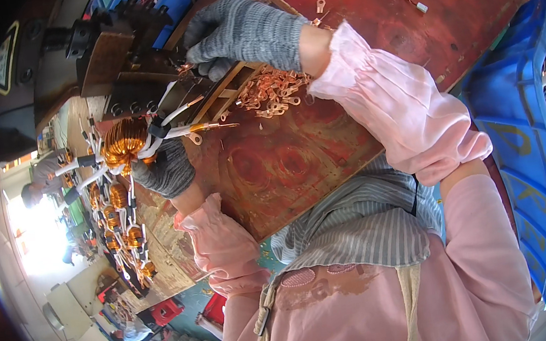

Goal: Manually attaching terminals and connectors to wires on copper-wound inductor coils at a fabrication workbench.

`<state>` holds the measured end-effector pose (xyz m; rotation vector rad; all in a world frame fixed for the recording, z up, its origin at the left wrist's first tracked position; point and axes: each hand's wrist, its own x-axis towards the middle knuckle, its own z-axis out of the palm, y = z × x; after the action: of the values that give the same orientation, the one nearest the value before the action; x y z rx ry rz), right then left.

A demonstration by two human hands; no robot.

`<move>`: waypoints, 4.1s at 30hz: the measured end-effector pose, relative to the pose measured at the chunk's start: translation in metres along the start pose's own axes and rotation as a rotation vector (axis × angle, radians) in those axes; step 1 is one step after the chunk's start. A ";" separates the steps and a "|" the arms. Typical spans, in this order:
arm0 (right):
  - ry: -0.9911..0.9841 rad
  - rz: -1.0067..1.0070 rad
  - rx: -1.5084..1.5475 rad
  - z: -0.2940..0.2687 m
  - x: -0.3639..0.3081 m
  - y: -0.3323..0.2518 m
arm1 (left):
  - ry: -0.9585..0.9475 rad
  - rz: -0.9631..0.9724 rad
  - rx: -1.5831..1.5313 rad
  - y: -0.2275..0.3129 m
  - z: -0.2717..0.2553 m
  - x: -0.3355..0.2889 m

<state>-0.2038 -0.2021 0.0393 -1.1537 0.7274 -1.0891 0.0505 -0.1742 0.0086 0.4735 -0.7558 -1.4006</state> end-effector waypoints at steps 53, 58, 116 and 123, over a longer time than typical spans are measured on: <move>0.110 -0.720 -0.861 0.069 -0.072 0.027 | 0.049 0.056 -0.056 0.013 0.001 -0.044; -0.014 -0.059 -0.060 0.068 -0.075 0.021 | -0.188 -0.078 -0.369 0.004 0.020 -0.051; 0.067 0.124 0.946 0.064 -0.079 0.043 | 0.019 0.015 -0.337 0.015 0.021 -0.042; 0.099 0.099 0.870 0.074 -0.080 0.033 | 0.056 0.017 -0.325 0.015 0.023 -0.043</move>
<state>-0.1548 -0.1008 0.0224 -0.3203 0.3056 -1.2009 0.0450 -0.1269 0.0268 0.2504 -0.4740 -1.4557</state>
